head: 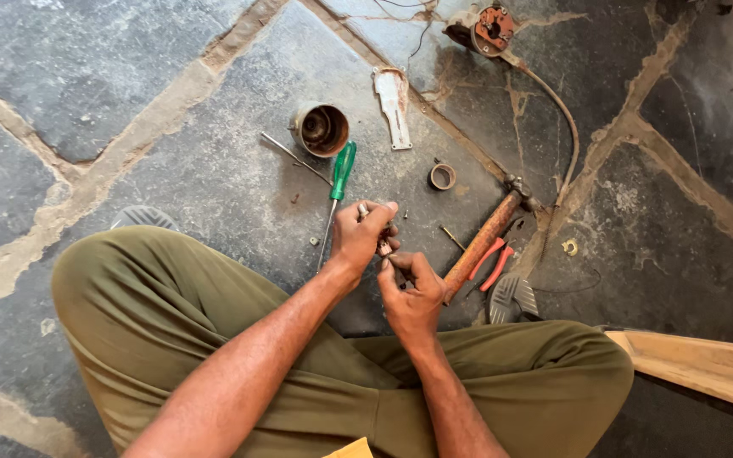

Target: The person sits on the floor and uses a screwdriver to tighten screws on a small electrical component. They manipulate the component with both hands, occasionally switching tools, while surrounded by other tools and parts on the floor.

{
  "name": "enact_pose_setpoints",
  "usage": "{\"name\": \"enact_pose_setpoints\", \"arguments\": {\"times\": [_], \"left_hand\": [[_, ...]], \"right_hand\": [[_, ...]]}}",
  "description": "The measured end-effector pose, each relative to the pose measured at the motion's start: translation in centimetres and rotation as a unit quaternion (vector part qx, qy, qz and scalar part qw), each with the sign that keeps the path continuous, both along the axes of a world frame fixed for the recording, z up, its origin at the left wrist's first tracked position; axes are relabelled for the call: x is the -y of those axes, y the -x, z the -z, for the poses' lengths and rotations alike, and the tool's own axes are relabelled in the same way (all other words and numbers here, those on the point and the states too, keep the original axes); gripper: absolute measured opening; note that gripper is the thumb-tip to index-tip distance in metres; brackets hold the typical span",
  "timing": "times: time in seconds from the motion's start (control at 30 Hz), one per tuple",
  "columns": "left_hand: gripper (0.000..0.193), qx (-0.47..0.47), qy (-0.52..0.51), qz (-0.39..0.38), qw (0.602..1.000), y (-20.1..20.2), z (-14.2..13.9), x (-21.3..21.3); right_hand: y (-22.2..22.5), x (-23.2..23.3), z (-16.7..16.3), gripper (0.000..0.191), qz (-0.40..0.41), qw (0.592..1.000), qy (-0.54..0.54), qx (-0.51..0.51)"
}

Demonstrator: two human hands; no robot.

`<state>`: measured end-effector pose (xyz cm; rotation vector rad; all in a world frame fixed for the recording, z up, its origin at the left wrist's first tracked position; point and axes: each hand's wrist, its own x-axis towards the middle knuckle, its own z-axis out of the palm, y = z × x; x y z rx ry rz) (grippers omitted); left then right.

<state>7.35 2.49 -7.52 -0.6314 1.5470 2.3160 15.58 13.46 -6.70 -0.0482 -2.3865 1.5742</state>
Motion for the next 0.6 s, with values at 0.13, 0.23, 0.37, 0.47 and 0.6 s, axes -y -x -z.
{"name": "enact_pose_setpoints", "arguments": {"times": [0.13, 0.23, 0.37, 0.47, 0.6], "left_hand": [[0.026, 0.019, -0.013, -0.021, 1.000, 0.2, 0.0, 0.5], [0.025, 0.011, -0.045, -0.029, 0.999, 0.1, 0.1, 0.1], [0.026, -0.019, 0.009, 0.000, 1.000, 0.2, -0.3, -0.5], [0.025, -0.028, 0.026, 0.007, 0.999, 0.0, -0.8, -0.5], [0.025, -0.038, 0.009, 0.003, 0.999, -0.2, -1.0, -0.4]], "right_hand": [[0.2, 0.0, -0.7, 0.010, -0.022, 0.999, -0.009, -0.040], [0.0, -0.1, -0.1, 0.010, -0.008, 0.999, -0.020, -0.026], [0.2, -0.5, 1.6, 0.008, 0.039, 0.996, 0.075, 0.031], [1.0, -1.0, 2.6, 0.007, 0.071, 0.934, 0.302, 0.178], [1.3, -1.5, 2.6, 0.006, 0.079, 0.801, 0.519, 0.288]]}}
